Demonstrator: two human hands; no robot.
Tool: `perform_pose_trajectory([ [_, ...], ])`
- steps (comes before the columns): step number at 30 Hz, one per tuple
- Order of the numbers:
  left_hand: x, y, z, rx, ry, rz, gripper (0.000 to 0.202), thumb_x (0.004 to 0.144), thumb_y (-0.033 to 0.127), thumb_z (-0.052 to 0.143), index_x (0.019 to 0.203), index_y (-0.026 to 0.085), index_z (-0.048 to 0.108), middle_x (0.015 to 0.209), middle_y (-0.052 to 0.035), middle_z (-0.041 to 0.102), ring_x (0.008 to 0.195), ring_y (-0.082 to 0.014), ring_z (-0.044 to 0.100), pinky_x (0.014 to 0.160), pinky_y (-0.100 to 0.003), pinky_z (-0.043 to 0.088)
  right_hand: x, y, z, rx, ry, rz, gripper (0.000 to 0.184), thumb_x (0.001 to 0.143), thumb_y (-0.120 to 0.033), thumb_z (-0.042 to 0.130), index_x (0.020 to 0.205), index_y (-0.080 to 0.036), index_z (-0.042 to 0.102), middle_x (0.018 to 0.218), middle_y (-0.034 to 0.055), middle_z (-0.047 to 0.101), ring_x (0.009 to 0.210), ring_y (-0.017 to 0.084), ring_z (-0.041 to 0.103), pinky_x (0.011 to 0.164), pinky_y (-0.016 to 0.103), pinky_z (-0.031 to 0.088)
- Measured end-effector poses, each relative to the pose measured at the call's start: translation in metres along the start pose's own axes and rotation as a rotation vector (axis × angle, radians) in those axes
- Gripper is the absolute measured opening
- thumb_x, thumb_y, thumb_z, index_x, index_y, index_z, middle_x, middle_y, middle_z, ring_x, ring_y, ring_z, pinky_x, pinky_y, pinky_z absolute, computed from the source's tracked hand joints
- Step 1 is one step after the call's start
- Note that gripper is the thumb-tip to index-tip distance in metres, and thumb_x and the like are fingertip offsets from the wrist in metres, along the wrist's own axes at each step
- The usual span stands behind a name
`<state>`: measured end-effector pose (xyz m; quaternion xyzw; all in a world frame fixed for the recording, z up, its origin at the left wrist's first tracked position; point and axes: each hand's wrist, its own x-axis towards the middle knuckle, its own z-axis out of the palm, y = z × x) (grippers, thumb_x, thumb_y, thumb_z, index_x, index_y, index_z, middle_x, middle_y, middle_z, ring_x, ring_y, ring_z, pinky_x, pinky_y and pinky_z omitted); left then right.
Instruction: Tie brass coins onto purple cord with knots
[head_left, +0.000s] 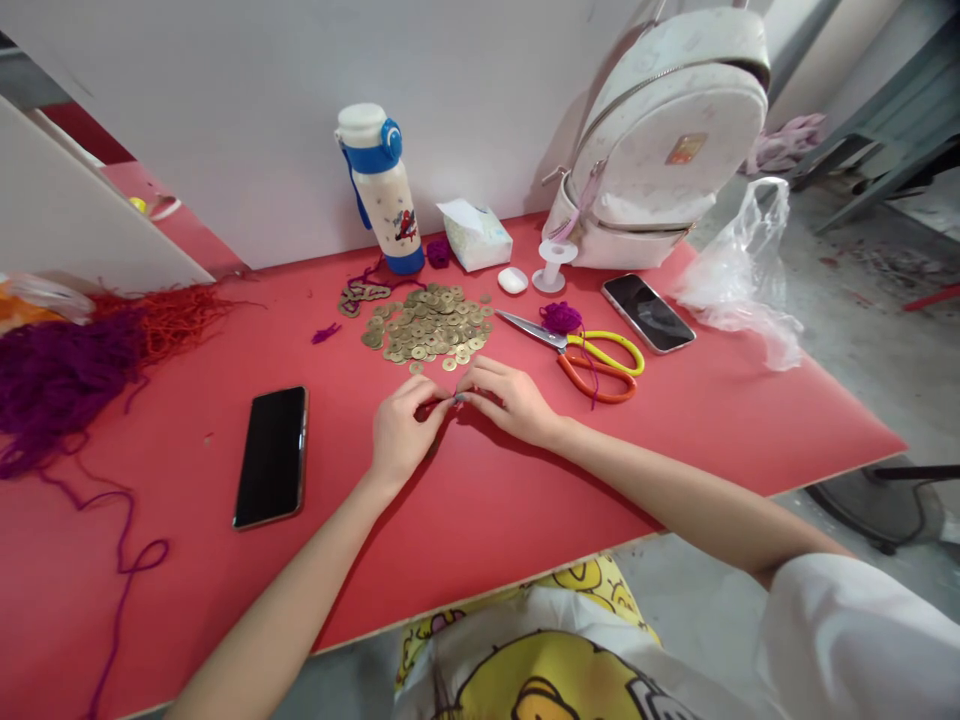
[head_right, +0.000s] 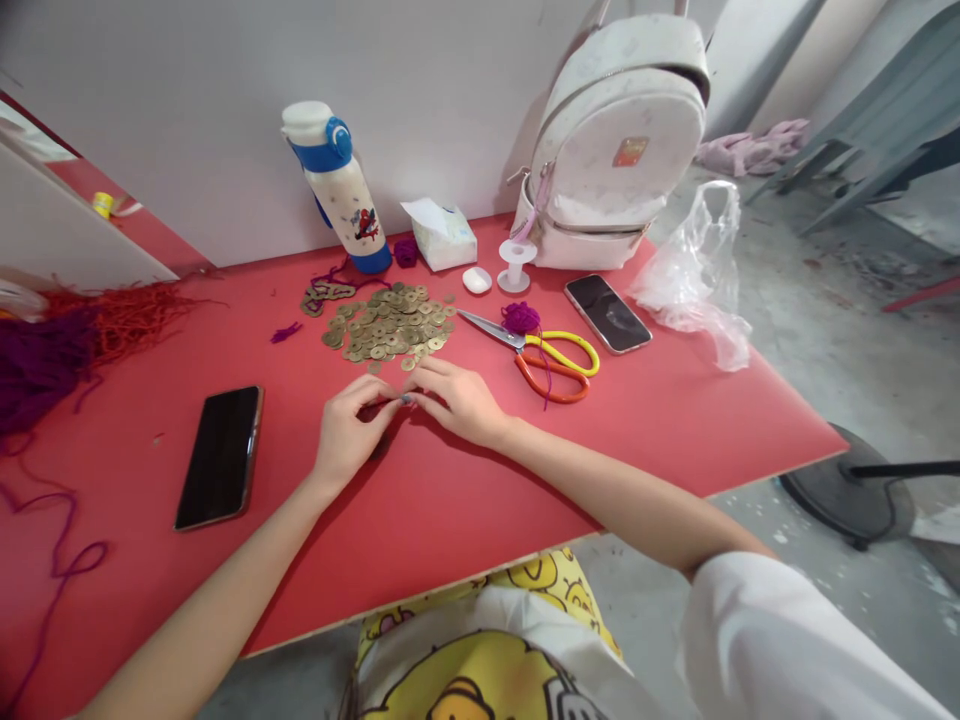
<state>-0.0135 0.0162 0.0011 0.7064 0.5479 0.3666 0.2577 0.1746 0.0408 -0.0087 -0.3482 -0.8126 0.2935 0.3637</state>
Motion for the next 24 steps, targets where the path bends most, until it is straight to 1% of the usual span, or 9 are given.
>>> perform_pose_trajectory([
  [2, 0.003, -0.003, -0.003, 0.002, -0.093, 0.042, 0.014, 0.084, 0.028, 0.065, 0.073, 0.021, 0.069, 0.077, -0.0023, 0.065, 0.071, -0.0159, 0.059, 0.068, -0.026, 0.045, 0.0, 0.001, 0.0, 0.005, -0.003, -0.005, 0.016, 0.097, -0.027, 0.052, 0.088, -0.021, 0.063, 0.09, 0.004, 0.061, 0.077, 0.015, 0.057, 0.067, 0.025, 0.041],
  [5, 0.007, -0.006, -0.008, -0.149, -0.217, 0.064, 0.013, 0.082, 0.029, 0.067, 0.072, 0.021, 0.071, 0.077, -0.0032, 0.067, 0.073, -0.0172, 0.062, 0.073, -0.028, 0.047, -0.001, 0.002, 0.0, 0.035, 0.0, -0.006, 0.017, 0.096, -0.029, 0.054, 0.084, -0.02, 0.062, 0.086, 0.003, 0.06, 0.074, 0.015, 0.055, 0.066, 0.025, 0.04],
  [8, 0.008, -0.005, -0.008, -0.321, -0.237, 0.025, 0.015, 0.079, 0.03, 0.07, 0.068, 0.02, 0.07, 0.074, -0.0029, 0.065, 0.07, -0.0164, 0.061, 0.07, -0.027, 0.048, -0.001, 0.002, 0.0, 0.085, 0.013, -0.019, 0.018, 0.097, -0.029, 0.053, 0.084, -0.02, 0.061, 0.083, 0.0022, 0.058, 0.073, 0.014, 0.053, 0.066, 0.026, 0.04],
  [11, 0.005, 0.0, -0.004, -0.425, -0.191, -0.069, 0.023, 0.08, 0.038, 0.07, 0.067, 0.02, 0.066, 0.07, -0.0018, 0.06, 0.062, -0.0141, 0.055, 0.06, -0.025, 0.046, 0.0, 0.002, 0.002, 0.142, 0.015, -0.032, 0.018, 0.098, -0.027, 0.048, 0.085, -0.02, 0.059, 0.084, 0.0025, 0.058, 0.075, 0.015, 0.053, 0.07, 0.027, 0.042],
  [13, 0.001, 0.005, -0.001, -0.475, -0.125, -0.116, 0.029, 0.081, 0.044, 0.068, 0.068, 0.02, 0.061, 0.068, -0.0014, 0.058, 0.061, -0.0138, 0.054, 0.058, -0.025, 0.047, 0.0, 0.002, 0.004, 0.176, 0.02, -0.029, 0.017, 0.098, -0.025, 0.047, 0.086, -0.02, 0.058, 0.086, 0.003, 0.059, 0.077, 0.016, 0.053, 0.072, 0.027, 0.043],
  [15, -0.003, 0.01, 0.003, -0.505, -0.053, -0.147, 0.031, 0.082, 0.047, 0.067, 0.07, 0.02, 0.058, 0.068, -0.0007, 0.057, 0.063, -0.014, 0.055, 0.06, -0.024, 0.048, 0.001, 0.003, 0.007, 0.198, 0.032, -0.023, 0.016, 0.098, -0.024, 0.047, 0.088, -0.02, 0.058, 0.087, 0.0033, 0.06, 0.078, 0.016, 0.054, 0.073, 0.028, 0.044],
  [18, -0.008, 0.015, 0.006, -0.496, 0.017, -0.204, 0.029, 0.085, 0.046, 0.065, 0.073, 0.021, 0.057, 0.066, 0.0007, 0.056, 0.059, -0.0127, 0.055, 0.055, -0.023, 0.047, 0.001, 0.004, 0.009, 0.212, 0.032, -0.014, 0.014, 0.098, -0.024, 0.048, 0.088, -0.02, 0.058, 0.086, 0.0035, 0.06, 0.078, 0.016, 0.054, 0.074, 0.028, 0.044],
  [21, -0.012, 0.017, 0.007, -0.469, 0.088, -0.259, 0.025, 0.085, 0.043, 0.066, 0.076, 0.021, 0.06, 0.065, 0.0006, 0.06, 0.052, -0.0112, 0.054, 0.046, -0.021, 0.043, 0.0, 0.003, 0.009, 0.211, 0.013, -0.013, 0.015, 0.098, -0.026, 0.049, 0.087, -0.02, 0.059, 0.086, 0.0035, 0.06, 0.078, 0.016, 0.055, 0.074, 0.028, 0.044],
  [24, -0.012, 0.016, 0.008, -0.496, 0.144, -0.329, 0.02, 0.082, 0.04, 0.068, 0.078, 0.021, 0.065, 0.061, 0.0024, 0.061, 0.039, -0.008, 0.046, 0.036, -0.021, 0.036, -0.001, 0.002, 0.009, 0.201, 0.01, -0.009, 0.016, 0.098, -0.027, 0.05, 0.087, -0.02, 0.06, 0.084, 0.0029, 0.06, 0.074, 0.015, 0.054, 0.071, 0.027, 0.043],
])
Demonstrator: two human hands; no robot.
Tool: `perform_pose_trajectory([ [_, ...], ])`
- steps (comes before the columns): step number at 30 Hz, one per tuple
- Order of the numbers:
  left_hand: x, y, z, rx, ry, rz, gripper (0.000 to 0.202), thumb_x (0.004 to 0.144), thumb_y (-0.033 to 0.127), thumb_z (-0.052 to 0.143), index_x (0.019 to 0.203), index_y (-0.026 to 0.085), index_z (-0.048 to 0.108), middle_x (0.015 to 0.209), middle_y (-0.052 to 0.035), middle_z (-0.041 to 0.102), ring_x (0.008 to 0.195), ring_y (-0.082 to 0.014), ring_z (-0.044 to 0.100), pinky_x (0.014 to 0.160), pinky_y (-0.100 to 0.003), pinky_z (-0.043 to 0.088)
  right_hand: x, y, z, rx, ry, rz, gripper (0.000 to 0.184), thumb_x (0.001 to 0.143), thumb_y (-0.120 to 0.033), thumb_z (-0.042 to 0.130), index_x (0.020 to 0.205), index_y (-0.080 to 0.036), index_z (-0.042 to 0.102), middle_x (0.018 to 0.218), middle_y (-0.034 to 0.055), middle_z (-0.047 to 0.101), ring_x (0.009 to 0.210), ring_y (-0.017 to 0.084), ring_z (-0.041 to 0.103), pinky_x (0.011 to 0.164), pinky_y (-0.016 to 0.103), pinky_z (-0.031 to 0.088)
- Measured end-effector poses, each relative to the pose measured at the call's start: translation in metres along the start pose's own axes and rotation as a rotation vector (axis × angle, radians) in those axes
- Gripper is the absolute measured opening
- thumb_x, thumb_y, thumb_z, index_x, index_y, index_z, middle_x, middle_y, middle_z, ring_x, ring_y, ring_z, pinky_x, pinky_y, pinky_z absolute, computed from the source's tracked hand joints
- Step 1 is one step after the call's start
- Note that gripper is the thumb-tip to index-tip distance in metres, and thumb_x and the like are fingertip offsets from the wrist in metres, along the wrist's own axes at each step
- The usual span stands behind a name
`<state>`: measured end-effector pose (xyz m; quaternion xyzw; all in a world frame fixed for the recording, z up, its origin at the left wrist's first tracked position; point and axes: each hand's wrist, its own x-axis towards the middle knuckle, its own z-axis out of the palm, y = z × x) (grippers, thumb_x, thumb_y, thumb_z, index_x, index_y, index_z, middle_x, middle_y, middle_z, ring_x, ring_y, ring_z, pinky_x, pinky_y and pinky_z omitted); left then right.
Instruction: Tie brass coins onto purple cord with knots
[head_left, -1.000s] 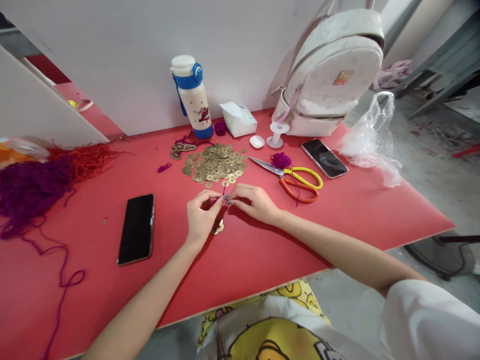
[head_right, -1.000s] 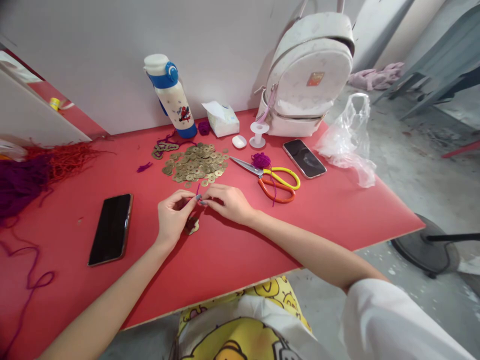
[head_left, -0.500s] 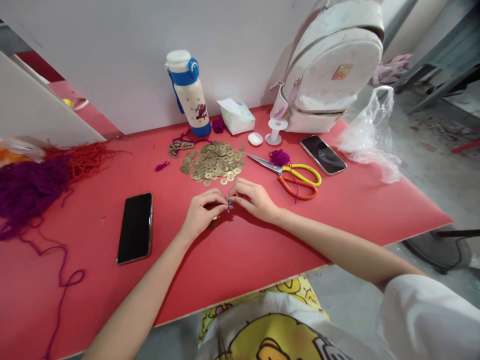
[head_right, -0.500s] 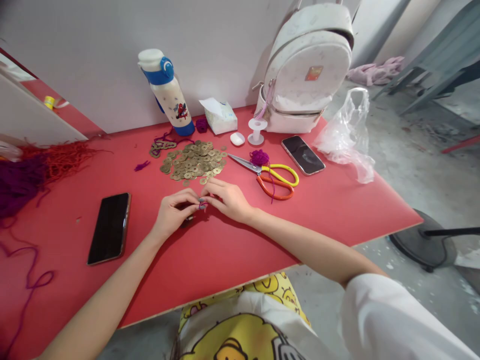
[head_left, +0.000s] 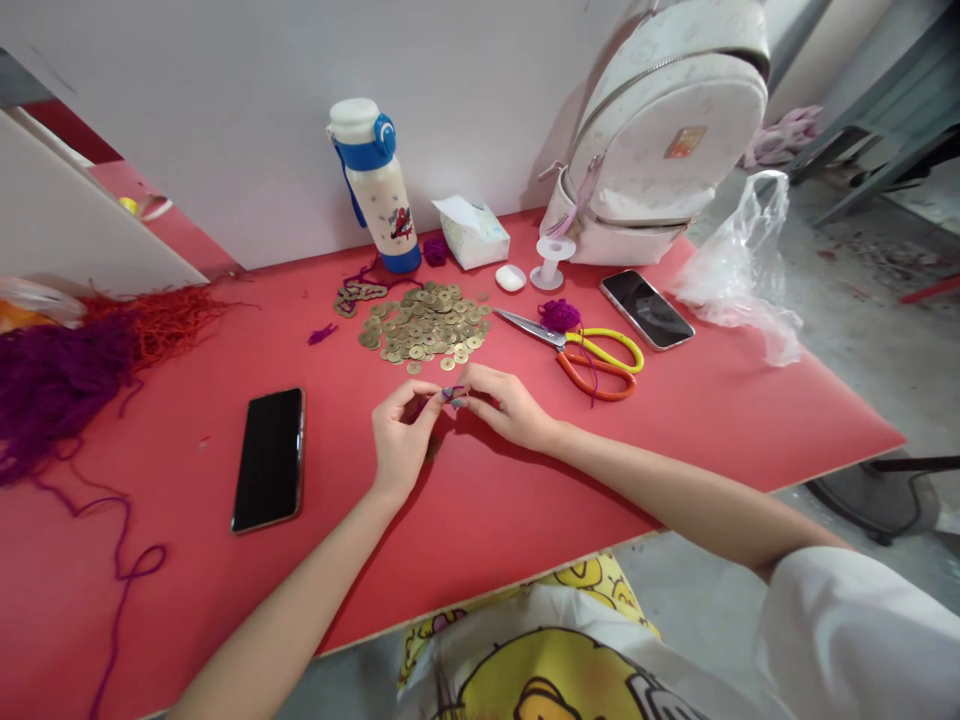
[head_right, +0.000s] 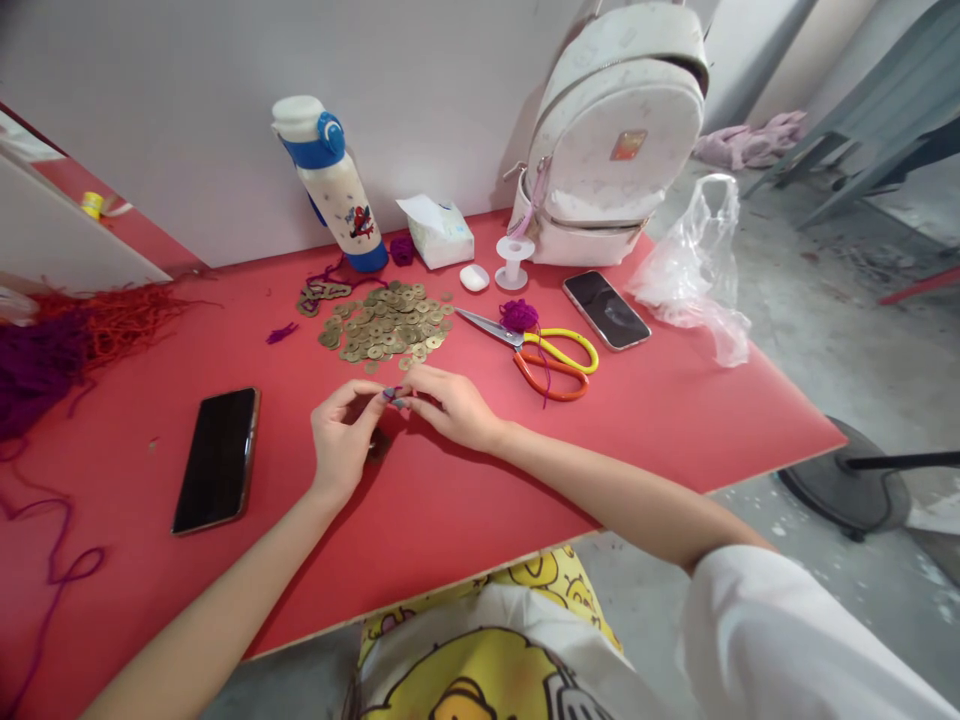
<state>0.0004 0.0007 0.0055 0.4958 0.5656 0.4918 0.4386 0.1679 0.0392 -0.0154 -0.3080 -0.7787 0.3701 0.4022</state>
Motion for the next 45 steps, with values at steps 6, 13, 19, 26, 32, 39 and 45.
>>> perform_pose_trajectory([
  [6, 0.004, -0.001, 0.001, -0.018, 0.061, 0.062, 0.01, 0.076, 0.029, 0.072, 0.078, 0.019, 0.073, 0.075, -0.0008, 0.067, 0.048, -0.0095, 0.055, 0.037, -0.019, 0.04, 0.001, -0.001, 0.0, -0.008, -0.014, 0.021, 0.018, 0.096, -0.028, 0.054, 0.084, -0.019, 0.063, 0.077, 0.0012, 0.057, 0.066, 0.013, 0.05, 0.064, 0.025, 0.04],
  [13, 0.008, -0.001, -0.004, -0.015, -0.007, 0.099, 0.009, 0.079, 0.026, 0.071, 0.074, 0.019, 0.071, 0.075, -0.0004, 0.065, 0.06, -0.0112, 0.06, 0.048, -0.019, 0.046, 0.002, -0.003, -0.002, -0.035, -0.031, 0.063, 0.02, 0.096, -0.032, 0.055, 0.083, -0.018, 0.063, 0.076, 0.0012, 0.059, 0.068, 0.013, 0.053, 0.065, 0.025, 0.04],
  [19, 0.012, 0.0, -0.004, 0.03, -0.098, 0.078, 0.012, 0.077, 0.027, 0.071, 0.07, 0.017, 0.069, 0.068, -0.0001, 0.064, 0.057, -0.0112, 0.056, 0.052, -0.02, 0.045, 0.003, -0.005, -0.006, -0.003, 0.005, 0.048, 0.03, 0.1, -0.033, 0.045, 0.079, -0.018, 0.06, 0.077, 0.002, 0.059, 0.072, 0.014, 0.054, 0.069, 0.026, 0.041],
  [26, 0.018, -0.003, -0.007, 0.023, -0.19, 0.145, 0.007, 0.072, 0.025, 0.076, 0.067, 0.019, 0.075, 0.08, -0.0035, 0.065, 0.074, -0.0142, 0.061, 0.064, -0.023, 0.05, 0.005, -0.002, -0.004, 0.0, 0.069, -0.009, 0.025, 0.099, -0.027, 0.046, 0.079, -0.018, 0.057, 0.076, 0.0011, 0.055, 0.07, 0.014, 0.05, 0.067, 0.026, 0.039],
  [32, 0.008, -0.004, 0.004, -0.365, -0.055, -0.145, 0.023, 0.059, 0.036, 0.087, 0.066, 0.017, 0.075, 0.105, -0.0066, 0.069, 0.043, 0.0004, 0.034, 0.036, -0.019, 0.026, 0.002, -0.004, 0.002, -0.019, 0.094, -0.01, 0.02, 0.097, -0.027, 0.05, 0.084, -0.018, 0.062, 0.078, 0.0013, 0.058, 0.066, 0.012, 0.05, 0.064, 0.024, 0.04],
  [39, -0.001, -0.001, 0.014, -0.38, 0.166, -0.21, 0.023, 0.059, 0.033, 0.085, 0.069, 0.016, 0.073, 0.051, 0.0039, 0.058, 0.037, -0.0029, 0.034, 0.035, -0.017, 0.025, -0.004, -0.008, 0.007, -0.351, 0.093, -0.042, 0.02, 0.095, -0.028, 0.052, 0.082, -0.019, 0.064, 0.079, 0.0026, 0.062, 0.061, 0.011, 0.05, 0.057, 0.023, 0.034],
  [45, 0.001, -0.008, 0.009, -0.11, 0.173, -0.068, 0.017, 0.07, 0.03, 0.076, 0.079, 0.016, 0.076, 0.072, -0.0032, 0.072, 0.058, -0.0127, 0.062, 0.053, -0.023, 0.048, -0.003, -0.011, 0.007, -0.452, 0.09, -0.021, 0.02, 0.095, -0.027, 0.049, 0.084, -0.019, 0.063, 0.081, 0.0029, 0.064, 0.061, 0.012, 0.051, 0.054, 0.024, 0.03],
])
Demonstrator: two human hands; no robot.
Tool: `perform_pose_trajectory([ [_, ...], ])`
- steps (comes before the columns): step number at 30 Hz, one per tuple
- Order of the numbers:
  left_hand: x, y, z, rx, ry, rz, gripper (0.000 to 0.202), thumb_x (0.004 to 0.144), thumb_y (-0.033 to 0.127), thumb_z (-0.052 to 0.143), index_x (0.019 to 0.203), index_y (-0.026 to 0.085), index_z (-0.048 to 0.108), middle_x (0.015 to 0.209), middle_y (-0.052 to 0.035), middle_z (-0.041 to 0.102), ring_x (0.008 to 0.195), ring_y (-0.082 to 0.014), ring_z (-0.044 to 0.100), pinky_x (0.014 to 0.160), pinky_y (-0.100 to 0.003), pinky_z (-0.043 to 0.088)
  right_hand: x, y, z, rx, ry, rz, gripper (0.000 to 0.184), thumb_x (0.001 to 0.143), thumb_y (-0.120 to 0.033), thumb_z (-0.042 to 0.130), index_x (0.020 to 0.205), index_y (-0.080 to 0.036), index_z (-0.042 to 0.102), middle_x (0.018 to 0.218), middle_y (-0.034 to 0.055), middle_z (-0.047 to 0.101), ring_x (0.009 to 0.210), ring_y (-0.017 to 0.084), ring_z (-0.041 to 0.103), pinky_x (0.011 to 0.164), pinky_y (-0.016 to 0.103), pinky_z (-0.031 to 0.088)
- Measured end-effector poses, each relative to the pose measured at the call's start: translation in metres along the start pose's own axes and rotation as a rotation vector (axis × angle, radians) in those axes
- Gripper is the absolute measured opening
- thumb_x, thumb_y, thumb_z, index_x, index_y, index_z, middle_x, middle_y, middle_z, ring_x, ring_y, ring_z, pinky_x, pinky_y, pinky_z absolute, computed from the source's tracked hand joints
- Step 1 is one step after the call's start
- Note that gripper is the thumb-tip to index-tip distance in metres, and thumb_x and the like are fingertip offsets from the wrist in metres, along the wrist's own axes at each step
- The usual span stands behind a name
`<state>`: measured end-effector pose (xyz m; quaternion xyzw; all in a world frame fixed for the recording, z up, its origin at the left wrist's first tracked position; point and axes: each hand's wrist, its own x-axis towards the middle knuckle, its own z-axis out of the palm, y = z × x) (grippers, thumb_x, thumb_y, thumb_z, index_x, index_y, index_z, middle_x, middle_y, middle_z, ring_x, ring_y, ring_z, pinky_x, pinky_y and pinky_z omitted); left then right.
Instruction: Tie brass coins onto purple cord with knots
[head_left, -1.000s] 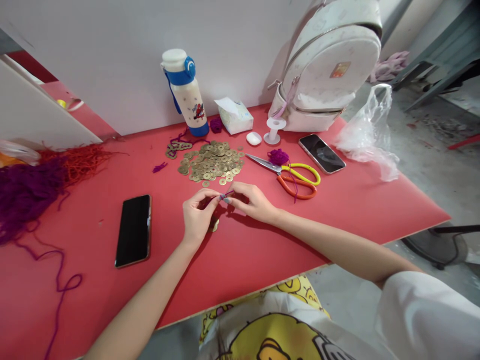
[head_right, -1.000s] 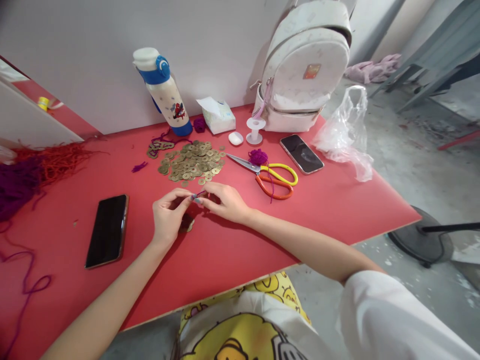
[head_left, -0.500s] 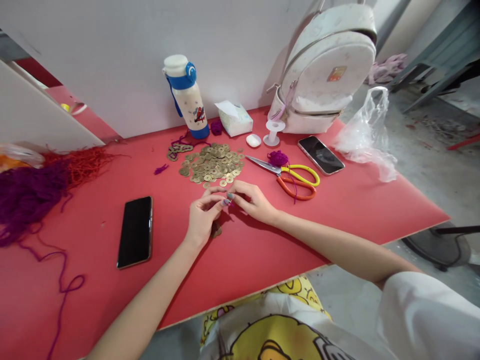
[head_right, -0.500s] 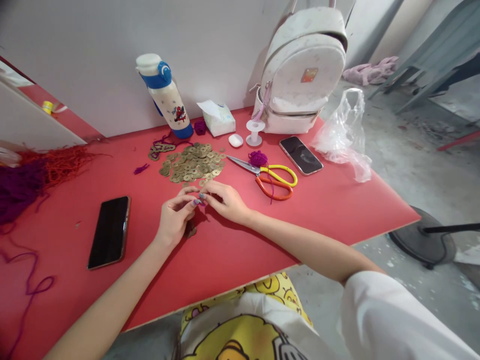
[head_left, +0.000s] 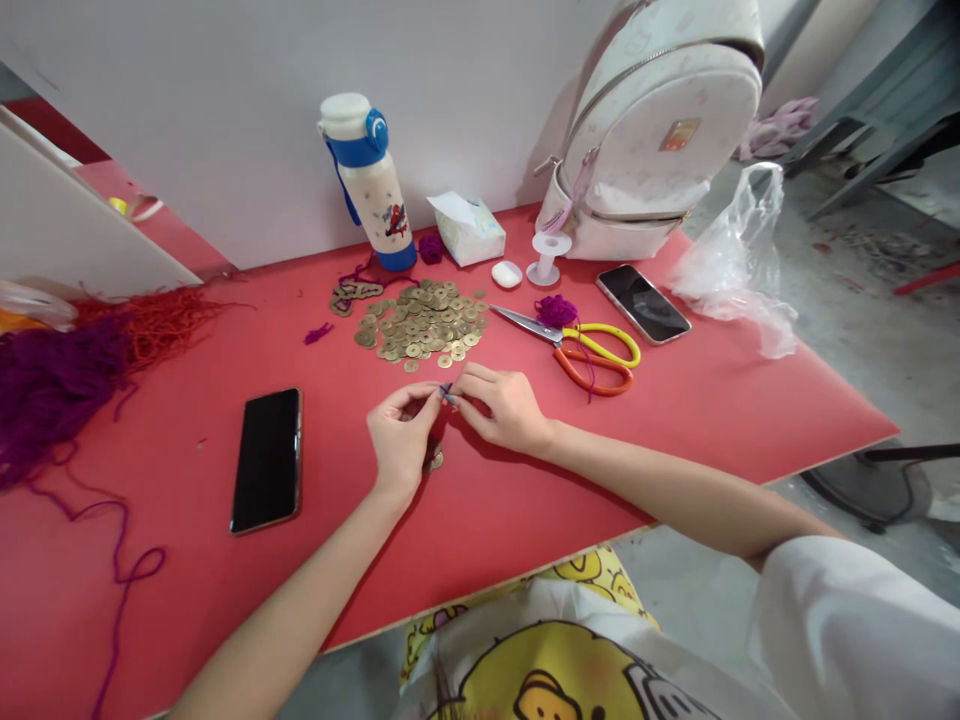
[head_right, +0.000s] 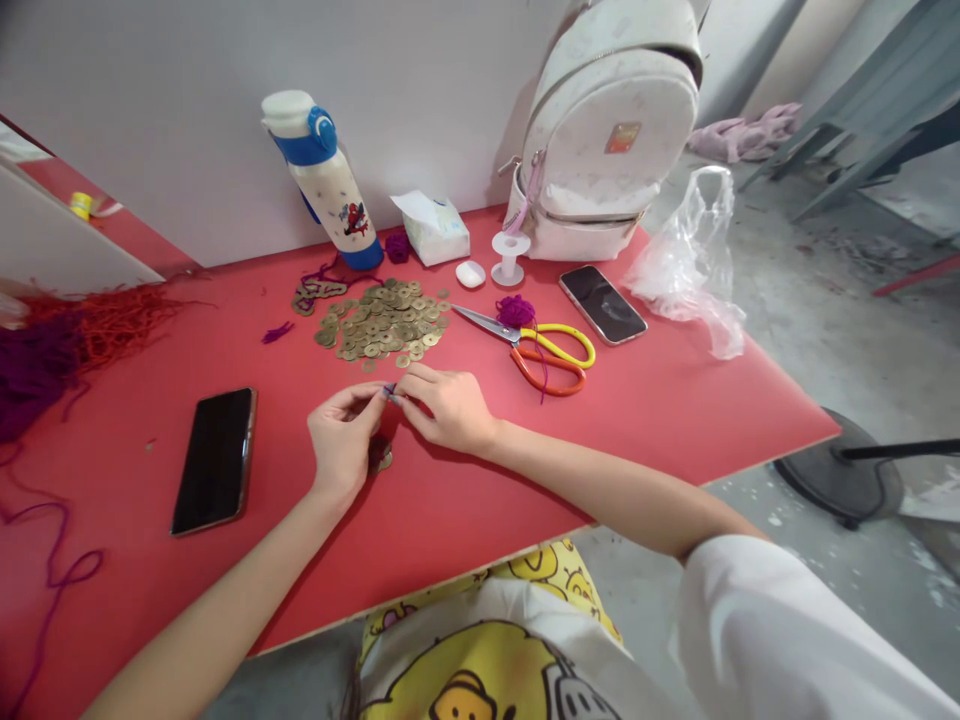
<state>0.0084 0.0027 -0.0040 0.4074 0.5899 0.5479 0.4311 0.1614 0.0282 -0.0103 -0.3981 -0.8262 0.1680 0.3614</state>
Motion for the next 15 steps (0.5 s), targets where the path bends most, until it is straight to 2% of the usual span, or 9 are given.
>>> perform_pose_trajectory([
  [2, 0.0018, -0.0003, -0.0014, 0.045, -0.019, 0.069, 0.014, 0.071, 0.029, 0.075, 0.079, 0.017, 0.076, 0.079, -0.0053, 0.075, 0.071, -0.0169, 0.069, 0.066, -0.026, 0.054, 0.001, -0.0002, -0.0007, 0.043, -0.002, 0.042, 0.018, 0.094, -0.025, 0.048, 0.083, -0.019, 0.061, 0.081, 0.0026, 0.063, 0.063, 0.012, 0.052, 0.055, 0.024, 0.03],
  [5, 0.0034, 0.001, -0.0023, 0.076, -0.058, 0.14, 0.011, 0.073, 0.026, 0.074, 0.079, 0.017, 0.076, 0.083, -0.0061, 0.076, 0.078, -0.0188, 0.071, 0.075, -0.029, 0.057, 0.0025, 0.0011, -0.0005, 0.137, 0.0, 0.104, 0.015, 0.092, -0.022, 0.049, 0.081, -0.019, 0.059, 0.079, 0.0018, 0.061, 0.063, 0.012, 0.052, 0.056, 0.023, 0.031],
  [10, 0.0042, 0.002, -0.0015, 0.1, -0.093, 0.223, 0.008, 0.075, 0.024, 0.072, 0.079, 0.018, 0.077, 0.089, -0.0067, 0.076, 0.083, -0.0191, 0.071, 0.078, -0.03, 0.057, 0.0035, 0.0042, 0.0011, 0.209, 0.023, 0.167, 0.014, 0.09, -0.021, 0.051, 0.078, -0.019, 0.058, 0.075, 0.0, 0.058, 0.061, 0.011, 0.049, 0.058, 0.022, 0.034],
  [15, 0.005, 0.0007, -0.0007, 0.081, -0.043, 0.137, 0.012, 0.074, 0.028, 0.075, 0.079, 0.018, 0.076, 0.085, -0.0068, 0.076, 0.081, -0.0204, 0.072, 0.077, -0.032, 0.058, 0.0026, 0.0023, 0.0002, 0.142, 0.047, 0.16, 0.011, 0.09, -0.026, 0.056, 0.084, -0.02, 0.062, 0.08, 0.0001, 0.062, 0.059, 0.009, 0.05, 0.057, 0.021, 0.035],
])
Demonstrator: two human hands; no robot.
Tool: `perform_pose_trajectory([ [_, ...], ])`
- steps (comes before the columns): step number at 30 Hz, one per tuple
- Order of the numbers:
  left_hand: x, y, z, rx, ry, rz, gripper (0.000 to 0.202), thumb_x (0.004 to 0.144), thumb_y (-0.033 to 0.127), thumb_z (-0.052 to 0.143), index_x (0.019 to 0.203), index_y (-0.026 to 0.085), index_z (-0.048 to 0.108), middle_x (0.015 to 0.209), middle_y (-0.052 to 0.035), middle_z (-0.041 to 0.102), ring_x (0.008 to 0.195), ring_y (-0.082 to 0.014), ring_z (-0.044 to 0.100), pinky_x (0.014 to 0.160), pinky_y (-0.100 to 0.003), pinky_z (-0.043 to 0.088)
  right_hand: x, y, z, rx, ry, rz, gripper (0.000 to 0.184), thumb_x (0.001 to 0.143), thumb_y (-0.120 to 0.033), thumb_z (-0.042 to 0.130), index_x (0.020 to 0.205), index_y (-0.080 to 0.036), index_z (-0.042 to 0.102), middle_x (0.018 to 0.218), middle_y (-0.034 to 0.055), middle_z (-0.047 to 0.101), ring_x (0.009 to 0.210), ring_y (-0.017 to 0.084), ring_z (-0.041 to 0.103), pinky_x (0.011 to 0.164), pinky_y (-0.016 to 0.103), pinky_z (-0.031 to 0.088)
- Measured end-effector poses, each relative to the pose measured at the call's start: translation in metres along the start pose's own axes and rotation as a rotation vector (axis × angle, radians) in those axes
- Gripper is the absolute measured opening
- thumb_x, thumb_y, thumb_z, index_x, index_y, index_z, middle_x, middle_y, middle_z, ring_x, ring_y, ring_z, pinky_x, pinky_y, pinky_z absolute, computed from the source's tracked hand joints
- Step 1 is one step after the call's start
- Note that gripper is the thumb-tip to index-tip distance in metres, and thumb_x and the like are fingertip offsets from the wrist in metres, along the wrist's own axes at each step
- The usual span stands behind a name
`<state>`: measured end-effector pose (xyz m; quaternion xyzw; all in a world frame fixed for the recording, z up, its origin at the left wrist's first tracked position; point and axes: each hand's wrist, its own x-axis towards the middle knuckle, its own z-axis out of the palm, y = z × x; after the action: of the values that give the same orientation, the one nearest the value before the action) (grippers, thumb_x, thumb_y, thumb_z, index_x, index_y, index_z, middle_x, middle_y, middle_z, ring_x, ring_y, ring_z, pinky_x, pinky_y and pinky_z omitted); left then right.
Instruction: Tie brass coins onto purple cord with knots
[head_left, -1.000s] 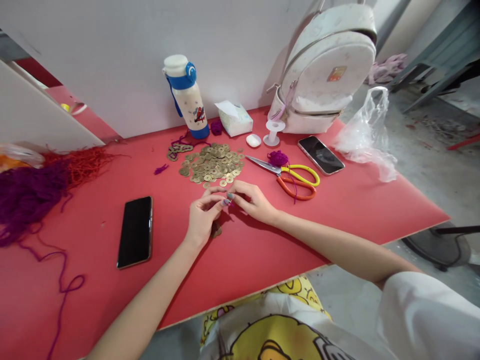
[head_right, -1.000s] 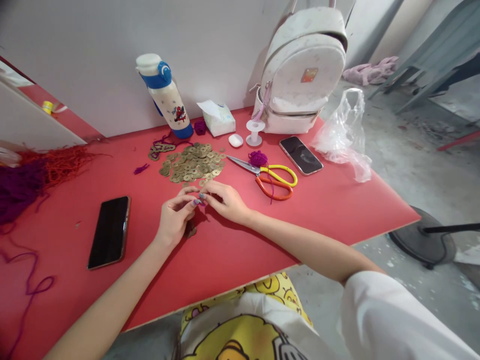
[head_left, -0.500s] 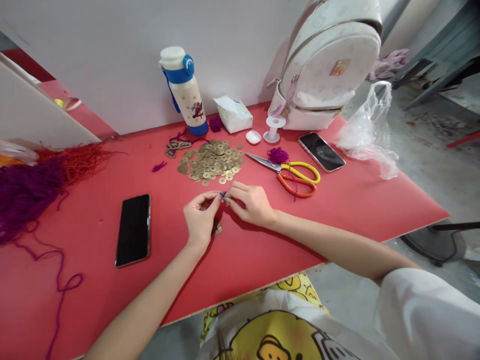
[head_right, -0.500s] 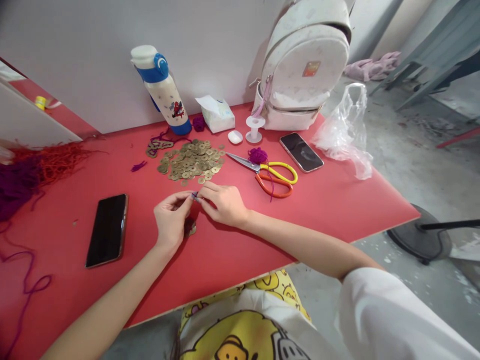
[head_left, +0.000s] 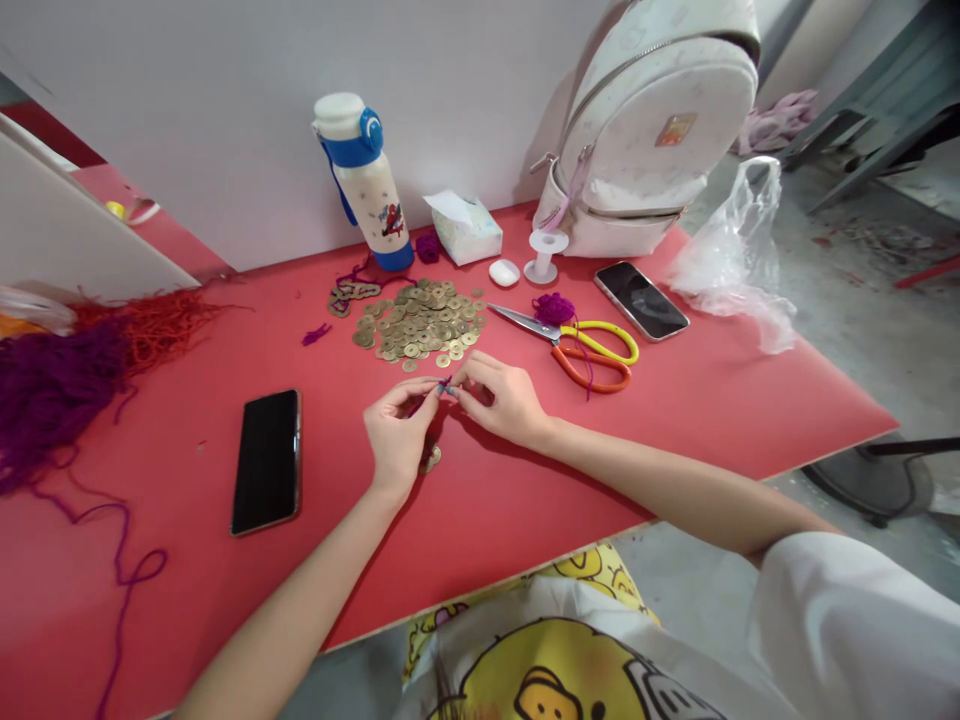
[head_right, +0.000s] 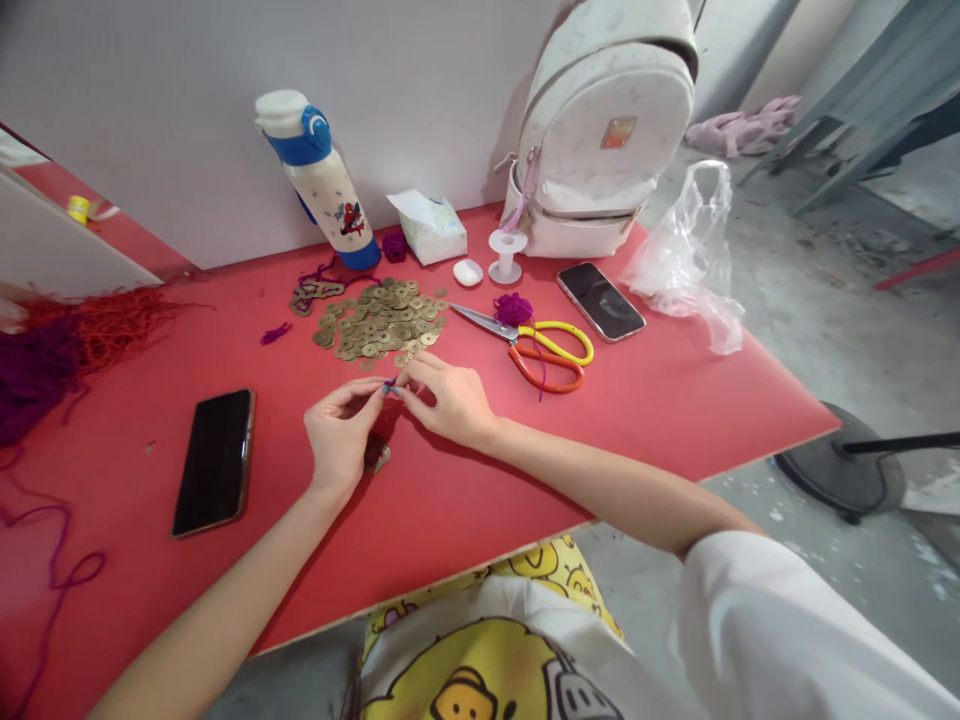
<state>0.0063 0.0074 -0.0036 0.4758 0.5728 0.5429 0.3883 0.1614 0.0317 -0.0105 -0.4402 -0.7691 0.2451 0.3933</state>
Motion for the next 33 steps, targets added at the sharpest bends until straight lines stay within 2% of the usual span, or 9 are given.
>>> perform_pose_trajectory([
  [3, 0.0006, -0.0017, -0.0002, -0.034, 0.022, -0.068, 0.017, 0.072, 0.032, 0.076, 0.08, 0.016, 0.076, 0.084, -0.0077, 0.077, 0.082, -0.0218, 0.072, 0.077, -0.032, 0.057, -0.0004, -0.0005, -0.0012, -0.112, -0.002, -0.035, 0.014, 0.093, -0.031, 0.056, 0.086, -0.021, 0.064, 0.084, 0.0008, 0.064, 0.062, 0.01, 0.053, 0.056, 0.022, 0.033],
  [7, 0.0015, -0.0035, -0.0007, -0.04, 0.034, -0.104, 0.019, 0.071, 0.032, 0.077, 0.081, 0.016, 0.077, 0.083, -0.0076, 0.077, 0.078, -0.0199, 0.07, 0.074, -0.029, 0.056, 0.0005, 0.0012, -0.0036, -0.278, -0.008, -0.15, 0.021, 0.096, -0.034, 0.053, 0.085, -0.021, 0.065, 0.087, 0.0039, 0.064, 0.068, 0.013, 0.055, 0.056, 0.026, 0.03],
  [11, 0.0018, -0.0026, -0.0014, -0.004, 0.022, -0.116, 0.017, 0.07, 0.03, 0.078, 0.079, 0.016, 0.077, 0.079, -0.0069, 0.076, 0.074, -0.0185, 0.069, 0.069, -0.028, 0.055, 0.0026, 0.0025, -0.0059, -0.352, -0.068, -0.268, 0.026, 0.099, -0.029, 0.045, 0.088, -0.022, 0.067, 0.087, 0.0053, 0.064, 0.071, 0.014, 0.053, 0.06, 0.028, 0.031],
  [15, 0.0021, -0.0002, -0.0036, 0.058, -0.035, -0.091, 0.014, 0.072, 0.03, 0.075, 0.079, 0.017, 0.077, 0.077, -0.0066, 0.075, 0.07, -0.0186, 0.068, 0.063, -0.027, 0.054, 0.0032, 0.0046, -0.0068, -0.382, -0.082, -0.288, 0.026, 0.1, -0.024, 0.043, 0.092, -0.023, 0.068, 0.089, 0.0058, 0.065, 0.076, 0.016, 0.054, 0.061, 0.029, 0.032],
  [20, 0.0033, 0.0012, -0.0065, 0.191, -0.117, 0.052, 0.01, 0.078, 0.027, 0.071, 0.079, 0.019, 0.077, 0.082, -0.0064, 0.075, 0.073, -0.0182, 0.068, 0.068, -0.027, 0.054, 0.0024, 0.0066, -0.0068, -0.214, -0.06, -0.163, 0.014, 0.095, -0.023, 0.052, 0.092, -0.022, 0.066, 0.096, 0.0049, 0.066, 0.085, 0.017, 0.06, 0.062, 0.026, 0.035],
  [25, 0.0035, 0.0022, -0.0076, 0.29, -0.175, 0.192, 0.01, 0.081, 0.023, 0.067, 0.081, 0.019, 0.076, 0.088, -0.0069, 0.076, 0.081, -0.0191, 0.069, 0.076, -0.028, 0.053, 0.0037, 0.0058, -0.0049, -0.026, -0.06, 0.056, 0.005, 0.086, -0.018, 0.06, 0.084, -0.021, 0.063, 0.087, 0.0009, 0.063, 0.068, 0.013, 0.054, 0.06, 0.024, 0.036],
  [28, 0.0037, 0.0022, -0.0079, 0.29, -0.189, 0.196, 0.011, 0.082, 0.025, 0.066, 0.082, 0.02, 0.077, 0.09, -0.0068, 0.076, 0.083, -0.0198, 0.07, 0.078, -0.03, 0.054, 0.0042, 0.0059, -0.0036, 0.024, -0.06, 0.099, 0.004, 0.083, -0.017, 0.06, 0.081, -0.02, 0.061, 0.084, 0.0006, 0.06, 0.065, 0.013, 0.051, 0.059, 0.024, 0.035],
  [33, 0.0058, 0.0009, -0.008, 0.232, -0.187, 0.125, 0.011, 0.08, 0.025, 0.069, 0.08, 0.02, 0.078, 0.088, -0.0063, 0.077, 0.081, -0.0197, 0.07, 0.074, -0.028, 0.055, 0.0047, 0.0065, -0.0025, 0.049, -0.043, 0.095, 0.004, 0.085, -0.02, 0.058, 0.081, -0.02, 0.059, 0.083, 0.0012, 0.059, 0.064, 0.013, 0.05, 0.058, 0.024, 0.035],
])
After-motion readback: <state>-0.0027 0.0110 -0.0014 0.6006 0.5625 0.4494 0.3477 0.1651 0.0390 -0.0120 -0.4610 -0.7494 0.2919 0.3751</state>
